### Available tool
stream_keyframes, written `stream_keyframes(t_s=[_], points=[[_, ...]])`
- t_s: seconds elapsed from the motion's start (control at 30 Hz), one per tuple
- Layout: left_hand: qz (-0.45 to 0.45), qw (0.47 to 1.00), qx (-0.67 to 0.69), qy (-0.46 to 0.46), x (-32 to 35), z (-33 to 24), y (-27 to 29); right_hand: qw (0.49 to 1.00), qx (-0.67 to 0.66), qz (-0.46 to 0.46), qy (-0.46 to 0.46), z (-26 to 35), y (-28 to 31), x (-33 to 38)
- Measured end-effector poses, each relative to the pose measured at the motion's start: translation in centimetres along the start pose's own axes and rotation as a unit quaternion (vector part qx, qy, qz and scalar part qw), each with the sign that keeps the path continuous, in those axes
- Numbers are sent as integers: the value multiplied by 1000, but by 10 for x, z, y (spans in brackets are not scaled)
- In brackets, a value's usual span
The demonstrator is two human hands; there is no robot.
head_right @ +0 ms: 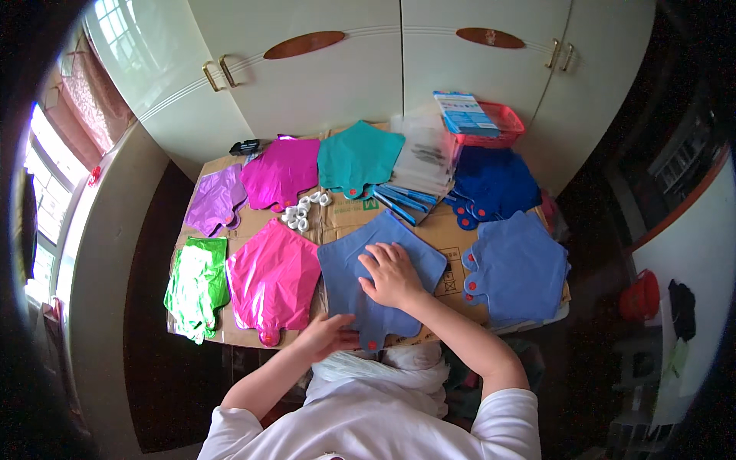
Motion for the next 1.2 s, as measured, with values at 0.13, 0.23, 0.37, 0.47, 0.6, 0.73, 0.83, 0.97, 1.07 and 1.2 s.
stream_keyframes(t_s=[0.13, 0.23, 0.37, 0.47, 0.6, 0.73, 0.83, 0.97, 1.07, 1.2], points=[[-160, 906, -343, -189, 27, -74, 10, 1000, 8, 12, -11, -2, -2, 2], [-316, 745, -524, -267, 30, -97, 9, 1000, 13, 19, -12, -2, -5, 3], [-412, 672, -547, -283, 28, -109, 9, 999, 14, 34, -11, 0, -4, 0], [-432, 665, -527, -304, 22, -117, 14, 998, 16, 52, -21, -4, -9, 3], [-410, 697, -510, -292, 16, -124, 16, 996, 27, 75, -27, -4, -14, 3], [-371, 717, -521, -278, 4, -128, 20, 996, 26, 84, -31, -4, -12, 2], [-370, 682, -580, -249, 9, -127, 4, 995, 33, 82, -35, -8, -16, 5], [-345, 656, -623, -251, 17, -120, -26, 996, 32, 72, -30, -9, -15, 6], [-308, 645, -608, -345, 16, -113, -36, 995, 44, 82, -30, -10, -18, 8], [-295, 671, -592, -336, 23, -105, -50, 997, 36, 71, -22, -11, -20, 9]])
Point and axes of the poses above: each hand's wrist, its own x-axis away from the middle knuckle, its own y-axis out of the back of the hand, z = x × y, the point moved 10 cm from there along -x, towards the middle knuckle, and after that the axes turned 13 degrees about y, right-handed, at the moved point
